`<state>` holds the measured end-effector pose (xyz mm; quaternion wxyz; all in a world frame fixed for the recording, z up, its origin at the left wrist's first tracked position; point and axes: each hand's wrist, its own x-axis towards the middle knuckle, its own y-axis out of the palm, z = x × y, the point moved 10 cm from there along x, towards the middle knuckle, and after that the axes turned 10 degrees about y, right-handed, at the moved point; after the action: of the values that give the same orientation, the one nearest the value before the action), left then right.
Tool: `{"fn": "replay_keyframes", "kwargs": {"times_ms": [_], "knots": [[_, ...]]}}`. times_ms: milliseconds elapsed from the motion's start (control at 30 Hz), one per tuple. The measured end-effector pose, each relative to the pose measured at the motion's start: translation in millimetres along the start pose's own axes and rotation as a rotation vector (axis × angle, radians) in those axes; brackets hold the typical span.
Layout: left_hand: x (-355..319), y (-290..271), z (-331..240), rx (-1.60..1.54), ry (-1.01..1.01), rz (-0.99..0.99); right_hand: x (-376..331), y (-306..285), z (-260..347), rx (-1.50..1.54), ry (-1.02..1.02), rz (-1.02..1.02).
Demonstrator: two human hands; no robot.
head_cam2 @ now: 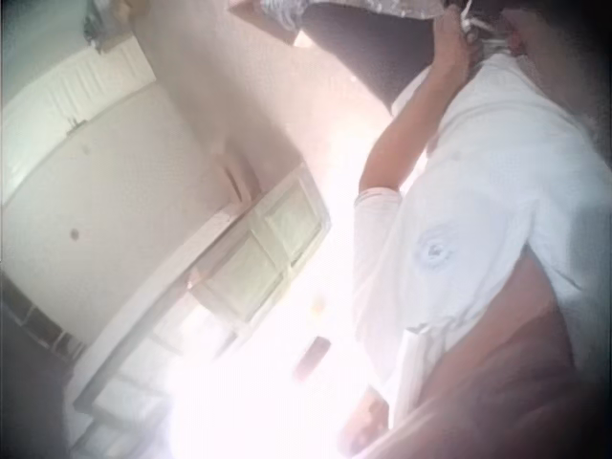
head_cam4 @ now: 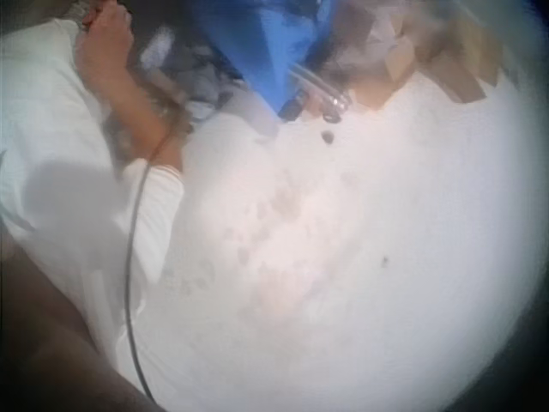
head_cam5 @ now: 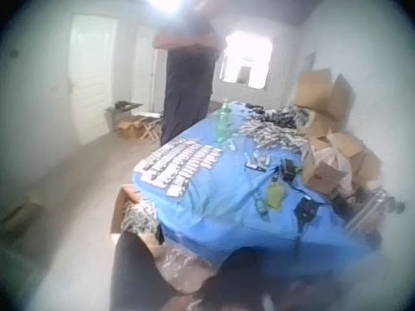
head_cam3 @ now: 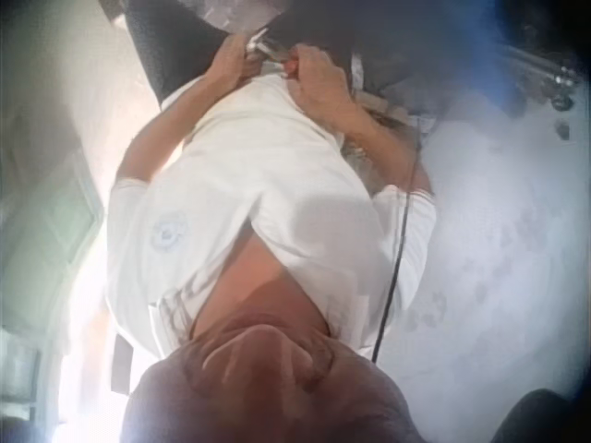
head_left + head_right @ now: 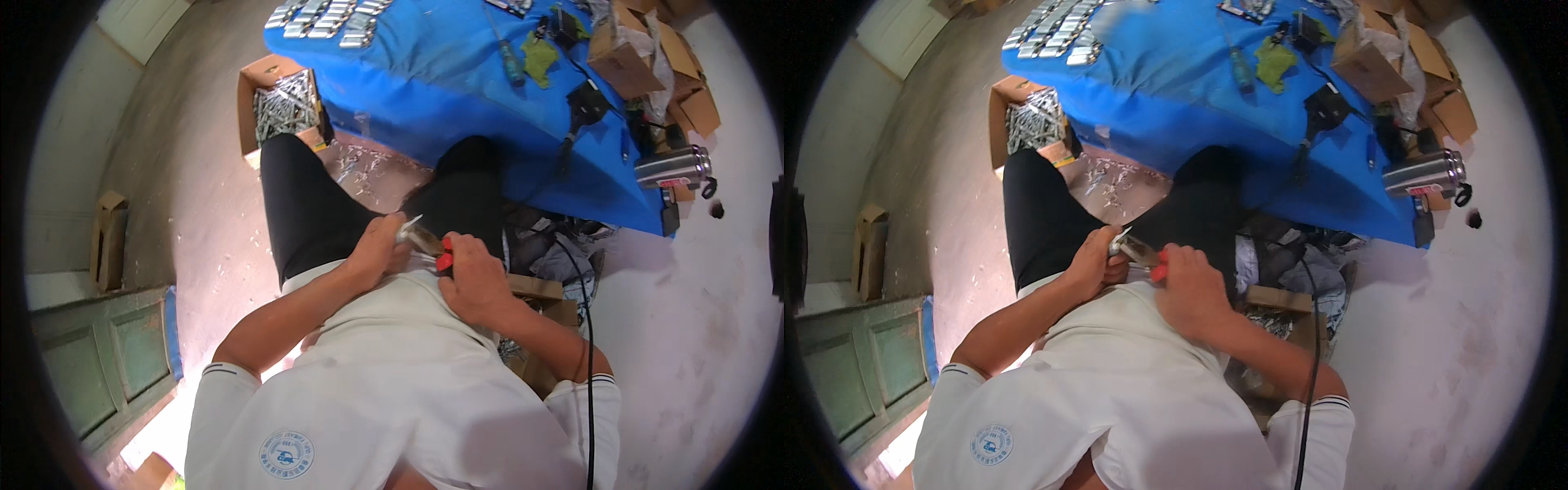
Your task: The person sits on the floor and uses a screwdriver to manipulate a small silver electronic component, then switches to pliers to adjust wires on the same item. The workspace is a blue-covered table with many similar components and tools.
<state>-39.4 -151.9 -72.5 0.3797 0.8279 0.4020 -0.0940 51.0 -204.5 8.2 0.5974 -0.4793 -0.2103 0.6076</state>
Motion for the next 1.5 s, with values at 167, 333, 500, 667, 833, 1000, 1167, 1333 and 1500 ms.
{"fn": "replay_keyframes", "kwargs": {"times_ms": [167, 333, 500, 667, 833, 1000, 1167, 1333, 1500], "knots": [[0, 1, -7, 0.055, 0.072, 0.016, 0, -7, 2, -0.047, -0.006, -0.053], [-5, 1, -17, 0.205, 0.1, -0.057, -2, -6, -1, 0.028, -0.049, -0.043], [-4, -12, -29, 0.235, 0.208, -0.116, 0, -11, 3, 0.228, -0.052, -0.027], [3, -21, -53, 0.795, 0.622, -0.133, 4, -4, 8, 0.203, -0.104, -0.052], [7, -7, -54, 1.002, 0.594, -0.061, -4, -15, 4, 0.27, -0.062, -0.121], [-1, 0, -56, 1.082, 0.41, -0.07, -7, -13, 7, 0.325, 0.005, -0.128], [2, 5, -55, 1.065, 0.456, -0.054, -22, -23, 10, 0.448, 0.037, -0.156], [-5, 9, -46, 0.543, 0.407, -0.107, -21, -11, 3, 0.438, 0.016, -0.173], [-6, 8, -46, 0.62, 0.549, -0.038, -14, 6, -7, 0.345, -0.032, -0.185]]}}
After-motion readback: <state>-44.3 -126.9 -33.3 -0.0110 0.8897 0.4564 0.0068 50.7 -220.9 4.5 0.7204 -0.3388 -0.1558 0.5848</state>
